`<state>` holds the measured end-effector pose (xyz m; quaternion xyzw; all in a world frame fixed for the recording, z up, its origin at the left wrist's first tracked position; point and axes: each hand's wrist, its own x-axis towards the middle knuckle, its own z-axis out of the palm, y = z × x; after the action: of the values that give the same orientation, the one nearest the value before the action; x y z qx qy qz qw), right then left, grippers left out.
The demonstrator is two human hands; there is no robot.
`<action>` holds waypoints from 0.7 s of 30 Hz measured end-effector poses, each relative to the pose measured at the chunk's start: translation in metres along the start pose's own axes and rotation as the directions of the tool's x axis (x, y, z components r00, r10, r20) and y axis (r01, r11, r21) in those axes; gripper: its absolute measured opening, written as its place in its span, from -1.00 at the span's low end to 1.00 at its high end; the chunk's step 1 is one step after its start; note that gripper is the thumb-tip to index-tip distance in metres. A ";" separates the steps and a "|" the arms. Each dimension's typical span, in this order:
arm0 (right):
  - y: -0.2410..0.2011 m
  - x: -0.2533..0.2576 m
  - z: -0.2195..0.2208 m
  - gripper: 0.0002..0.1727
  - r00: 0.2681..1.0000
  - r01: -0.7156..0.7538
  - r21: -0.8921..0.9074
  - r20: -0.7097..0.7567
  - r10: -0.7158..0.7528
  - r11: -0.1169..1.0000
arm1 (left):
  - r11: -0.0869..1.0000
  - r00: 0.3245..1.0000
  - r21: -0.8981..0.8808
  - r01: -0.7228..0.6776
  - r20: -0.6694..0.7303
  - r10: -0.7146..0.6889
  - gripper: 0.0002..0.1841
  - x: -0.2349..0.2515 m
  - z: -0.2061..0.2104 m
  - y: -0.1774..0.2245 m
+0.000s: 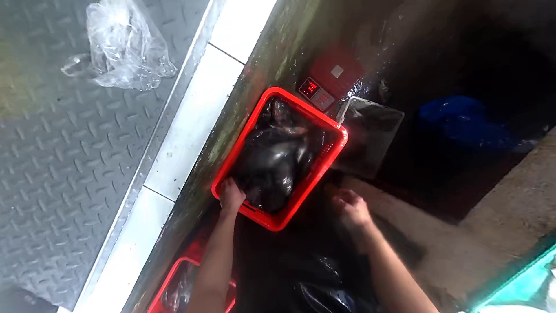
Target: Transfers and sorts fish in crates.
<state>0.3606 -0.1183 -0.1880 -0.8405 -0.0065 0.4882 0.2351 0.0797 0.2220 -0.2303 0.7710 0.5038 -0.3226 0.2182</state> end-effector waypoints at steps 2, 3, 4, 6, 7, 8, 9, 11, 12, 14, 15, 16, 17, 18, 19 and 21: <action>0.003 -0.006 0.012 -0.45 1.000 -0.013 -0.047 0.020 0.014 0.999 | 0.995 0.993 0.095 -0.025 0.121 0.013 -0.28 0.001 0.004 -0.001; 0.000 -0.008 0.017 -0.45 1.000 -0.014 -0.061 0.024 0.016 0.998 | 0.992 0.985 0.126 -0.029 0.170 0.007 -0.25 0.004 0.003 0.000; -0.002 -0.009 0.020 -0.46 1.000 -0.012 -0.074 0.018 0.013 0.997 | 0.990 0.979 0.137 -0.020 0.201 -0.008 -0.24 0.006 0.000 0.001; -0.004 -0.011 0.025 -0.49 1.000 -0.007 -0.089 0.001 0.007 0.996 | 0.988 0.973 0.154 0.011 0.228 -0.046 -0.35 0.011 -0.002 0.003; -0.004 -0.013 0.028 -0.49 1.000 -0.004 -0.085 -0.008 0.003 0.996 | 0.983 0.970 0.183 0.005 0.239 -0.050 -0.41 0.014 0.000 0.002; -0.005 -0.014 0.031 -0.50 1.000 0.000 -0.078 -0.016 -0.002 0.997 | 0.975 0.968 0.221 -0.016 0.248 -0.040 -0.49 0.017 0.000 0.000; -0.007 -0.016 0.033 -0.50 1.000 0.003 -0.077 -0.025 -0.005 0.997 | 0.967 0.966 0.250 -0.044 0.256 -0.022 -0.58 0.019 0.001 -0.001; -0.010 -0.020 0.034 -0.50 0.999 0.004 -0.071 -0.039 -0.007 0.998 | 0.957 0.961 0.276 -0.094 0.278 0.014 -0.67 0.024 0.000 -0.003; -0.009 -0.022 0.035 -0.50 0.999 0.000 -0.067 -0.047 -0.003 0.998 | 0.948 0.959 0.296 -0.118 0.281 0.031 -0.71 0.025 0.001 -0.004; -0.010 -0.025 0.037 -0.51 0.999 -0.004 -0.051 -0.047 0.002 0.999 | 0.918 0.954 0.353 -0.184 0.289 0.080 -0.72 0.031 -0.002 -0.007; -0.010 -0.027 0.039 -0.51 0.999 -0.011 -0.051 -0.039 0.009 0.999 | 0.901 0.946 0.372 -0.223 0.306 0.107 -0.72 0.034 -0.003 -0.009; -0.010 -0.028 0.040 -0.50 0.999 -0.018 -0.063 -0.035 0.016 0.998 | 0.886 0.937 0.384 -0.259 0.324 0.133 -0.72 0.035 -0.004 -0.010; -0.010 -0.029 0.040 -0.49 0.999 -0.025 -0.073 -0.032 0.023 0.997 | 0.873 0.931 0.395 -0.286 0.331 0.155 -0.72 0.035 -0.006 -0.011; -0.009 -0.030 0.041 -0.49 0.999 -0.033 -0.080 -0.027 0.030 0.996 | 0.868 0.930 0.398 -0.297 0.327 0.168 -0.71 0.031 -0.009 -0.013; -0.008 -0.031 0.043 -0.48 0.999 -0.037 -0.085 -0.023 0.036 0.996 | 0.877 0.936 0.386 -0.285 0.309 0.168 -0.68 0.023 -0.017 -0.013; -0.006 -0.031 0.041 -0.47 0.999 -0.033 -0.083 -0.020 0.031 0.996 | 0.922 0.961 0.316 -0.225 0.228 0.156 -0.58 -0.003 -0.046 -0.007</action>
<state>0.3119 -0.1044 -0.1770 -0.8540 -0.0111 0.4834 0.1921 0.0849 0.2534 -0.1960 0.8063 0.3388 -0.4569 0.1620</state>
